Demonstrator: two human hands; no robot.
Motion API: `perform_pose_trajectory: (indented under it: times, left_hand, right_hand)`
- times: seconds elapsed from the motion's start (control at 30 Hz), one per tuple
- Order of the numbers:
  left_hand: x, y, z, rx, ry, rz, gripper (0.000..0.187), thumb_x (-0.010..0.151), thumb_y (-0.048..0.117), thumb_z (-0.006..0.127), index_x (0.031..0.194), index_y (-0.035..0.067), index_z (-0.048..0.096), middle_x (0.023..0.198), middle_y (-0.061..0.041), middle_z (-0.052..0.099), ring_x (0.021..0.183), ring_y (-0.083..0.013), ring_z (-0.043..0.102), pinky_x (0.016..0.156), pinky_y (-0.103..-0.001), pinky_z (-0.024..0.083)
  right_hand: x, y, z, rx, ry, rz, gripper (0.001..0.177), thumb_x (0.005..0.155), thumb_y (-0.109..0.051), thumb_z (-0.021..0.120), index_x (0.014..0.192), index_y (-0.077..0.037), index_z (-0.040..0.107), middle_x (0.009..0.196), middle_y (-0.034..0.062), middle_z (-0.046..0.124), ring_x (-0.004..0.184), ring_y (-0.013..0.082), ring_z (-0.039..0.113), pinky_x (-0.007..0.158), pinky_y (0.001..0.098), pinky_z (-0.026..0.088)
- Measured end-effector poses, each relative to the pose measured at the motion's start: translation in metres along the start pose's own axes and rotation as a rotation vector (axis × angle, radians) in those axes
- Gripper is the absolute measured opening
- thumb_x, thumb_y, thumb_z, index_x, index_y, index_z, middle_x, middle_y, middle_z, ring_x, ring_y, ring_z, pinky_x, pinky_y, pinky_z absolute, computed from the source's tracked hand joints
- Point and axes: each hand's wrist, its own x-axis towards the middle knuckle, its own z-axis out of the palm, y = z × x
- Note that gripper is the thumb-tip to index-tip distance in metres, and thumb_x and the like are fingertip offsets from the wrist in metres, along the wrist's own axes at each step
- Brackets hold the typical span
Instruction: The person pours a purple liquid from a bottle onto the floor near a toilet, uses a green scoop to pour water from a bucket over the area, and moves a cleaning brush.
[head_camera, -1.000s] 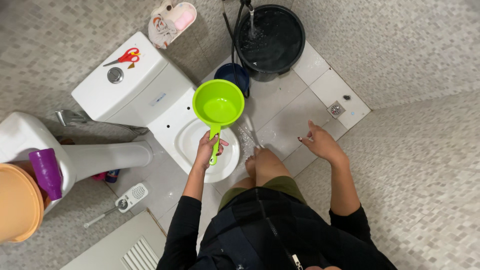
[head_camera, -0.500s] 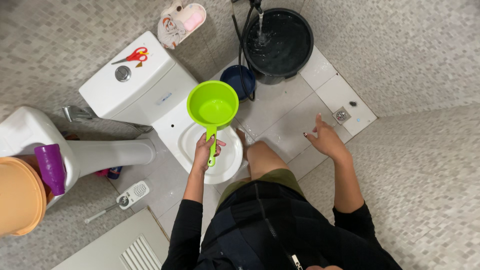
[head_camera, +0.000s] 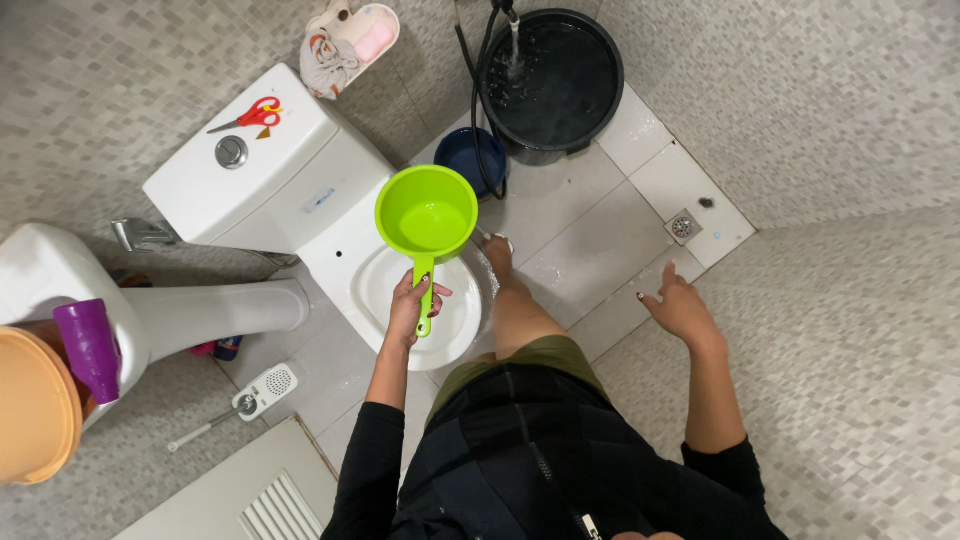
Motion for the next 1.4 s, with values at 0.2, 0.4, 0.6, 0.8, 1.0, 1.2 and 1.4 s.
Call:
perform_pose_trajectory:
  times: [0.2, 0.4, 0.6, 0.8, 1.0, 1.2, 1.4]
  left_hand:
    - [0.019, 0.004, 0.002, 0.058, -0.038, -0.029, 0.023, 0.107, 0.014, 0.044, 0.125, 0.002, 0.05, 0.09, -0.022, 0.072, 0.055, -0.0156, 0.056, 0.049, -0.027, 0.044]
    - [0.039, 0.021, 0.024, 0.1, -0.086, -0.022, 0.023, 0.106, 0.013, 0.043, 0.125, 0.001, 0.049, 0.09, -0.021, 0.072, 0.055, -0.0155, 0.057, 0.048, -0.028, 0.045]
    - [0.033, 0.013, 0.031, 0.089, -0.111, -0.049, 0.025, 0.105, 0.012, 0.043, 0.128, 0.003, 0.049, 0.088, -0.021, 0.071, 0.054, -0.0148, 0.056, 0.047, -0.027, 0.043]
    - [0.03, 0.006, 0.036, 0.077, -0.161, -0.06, 0.027, 0.106, 0.012, 0.044, 0.13, 0.002, 0.049, 0.089, -0.022, 0.072, 0.053, -0.0152, 0.056, 0.046, -0.026, 0.042]
    - [0.03, -0.009, 0.044, 0.037, -0.206, -0.075, 0.027, 0.106, 0.013, 0.047, 0.13, 0.001, 0.048, 0.087, -0.021, 0.07, 0.054, -0.0158, 0.056, 0.047, -0.026, 0.043]
    - [0.046, -0.018, 0.053, 0.084, -0.275, -0.108, 0.026, 0.107, 0.014, 0.047, 0.129, 0.001, 0.048, 0.087, -0.021, 0.071, 0.055, -0.0152, 0.056, 0.048, -0.027, 0.044]
    - [0.049, -0.011, 0.059, 0.164, -0.298, -0.152, 0.021, 0.106, 0.014, 0.046, 0.124, 0.003, 0.05, 0.087, -0.021, 0.071, 0.054, -0.0153, 0.057, 0.048, -0.027, 0.044]
  right_hand:
    - [-0.002, 0.025, 0.012, 0.127, 0.118, 0.049, 0.09, 0.093, -0.031, 0.069, 0.156, 0.014, 0.024, 0.132, 0.0304, 0.061, 0.122, 0.0411, 0.06, 0.103, 0.0452, 0.049]
    - [-0.019, 0.039, 0.015, 0.132, 0.067, 0.187, 0.093, 0.093, -0.032, 0.069, 0.159, 0.01, 0.019, 0.137, 0.0308, 0.058, 0.124, 0.0419, 0.058, 0.103, 0.0448, 0.05]
    - [-0.031, 0.045, 0.011, 0.178, 0.079, 0.226, 0.095, 0.092, -0.03, 0.069, 0.16, 0.009, 0.016, 0.137, 0.0304, 0.057, 0.127, 0.0417, 0.056, 0.104, 0.0444, 0.048]
    - [-0.027, 0.028, 0.037, 0.168, 0.074, 0.128, 0.093, 0.093, -0.03, 0.069, 0.16, 0.009, 0.018, 0.133, 0.0303, 0.06, 0.122, 0.0409, 0.06, 0.103, 0.0435, 0.05]
    - [-0.028, -0.002, 0.065, 0.135, -0.035, 0.03, 0.094, 0.093, -0.035, 0.068, 0.159, 0.007, 0.017, 0.127, 0.027, 0.063, 0.12, 0.0402, 0.059, 0.102, 0.0441, 0.049]
    - [-0.045, 0.03, 0.075, 0.242, 0.052, 0.136, 0.093, 0.092, -0.035, 0.068, 0.16, 0.006, 0.019, 0.137, 0.0306, 0.057, 0.127, 0.0415, 0.056, 0.105, 0.0438, 0.047]
    - [-0.077, 0.076, 0.056, 0.263, 0.076, 0.333, 0.094, 0.095, -0.036, 0.066, 0.16, 0.007, 0.015, 0.144, 0.0319, 0.051, 0.13, 0.0425, 0.054, 0.107, 0.044, 0.046]
